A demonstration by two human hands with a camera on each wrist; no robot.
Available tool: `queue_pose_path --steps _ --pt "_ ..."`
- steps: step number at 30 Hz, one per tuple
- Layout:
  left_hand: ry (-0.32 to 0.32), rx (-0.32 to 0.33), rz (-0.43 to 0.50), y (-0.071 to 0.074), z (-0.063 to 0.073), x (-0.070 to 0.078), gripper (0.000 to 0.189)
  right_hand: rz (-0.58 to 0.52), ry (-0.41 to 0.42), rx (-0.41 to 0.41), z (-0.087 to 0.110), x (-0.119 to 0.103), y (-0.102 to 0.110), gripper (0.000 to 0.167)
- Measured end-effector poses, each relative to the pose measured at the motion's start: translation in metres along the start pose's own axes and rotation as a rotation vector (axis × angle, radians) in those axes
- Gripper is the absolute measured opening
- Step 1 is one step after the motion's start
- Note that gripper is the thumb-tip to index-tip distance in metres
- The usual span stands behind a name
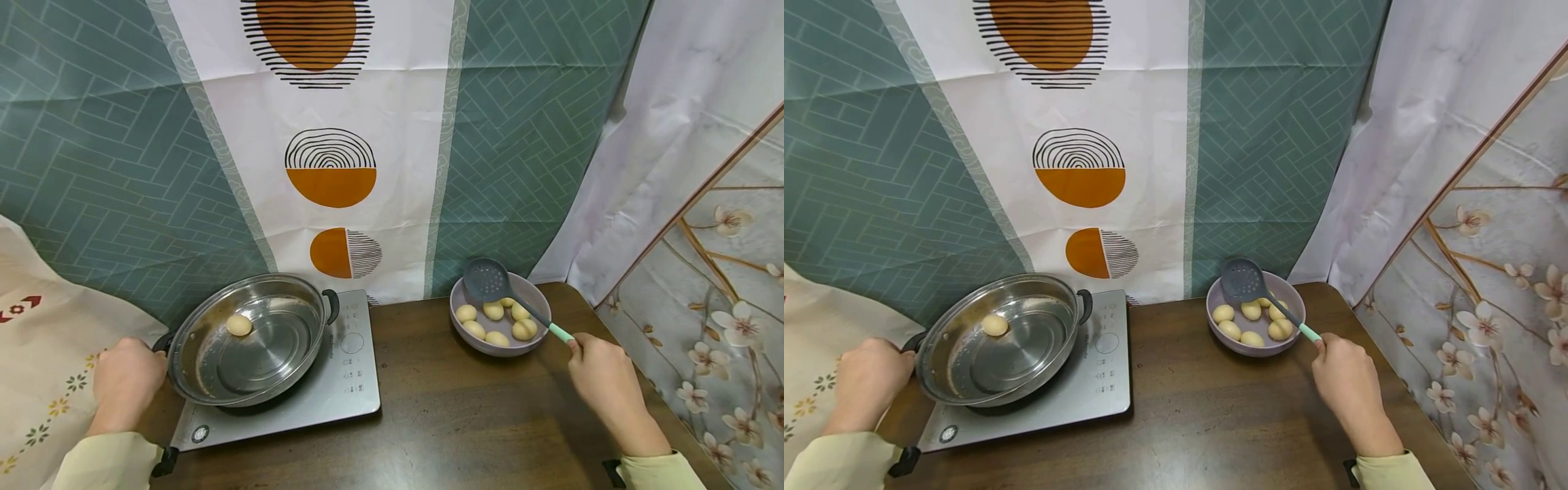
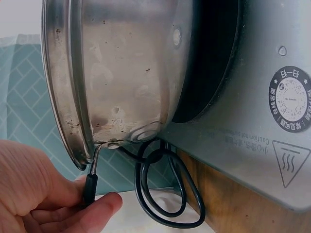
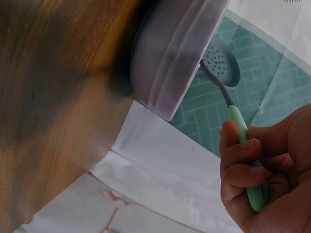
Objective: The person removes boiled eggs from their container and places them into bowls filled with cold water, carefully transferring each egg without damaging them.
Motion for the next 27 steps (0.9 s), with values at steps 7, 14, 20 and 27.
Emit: queue_pose_path --steps 7,14,20,27 --pt "0.002 0.001 0.001 0.000 -0.001 0.000 0.036 -0.004 -0.004 0.008 0.000 0.000 -0.002 0.015" --pt "0.002 0.007 0.003 0.000 0.001 0.000 0.035 -0.003 -0.008 0.016 0.000 -0.001 -0.001 0.015" --pt "0.015 0.004 0.010 -0.001 0.001 -0.001 0.035 -0.038 -0.028 -0.048 -0.002 -0.004 -0.006 0.018" --pt "0.013 0.004 0.018 -0.002 0.000 -0.002 0.035 -0.135 -0.063 -0.209 -0.009 -0.018 -0.018 0.025"
Point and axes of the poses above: each hand's wrist, its own z-axis away from the middle knuckle, its own y-axis out of the back of the hand, x = y × z, the point moved 9 cm from there along -z, towards the middle knuckle, and after that the axes turned 9 degrees about -x, right-handed, at the moved point
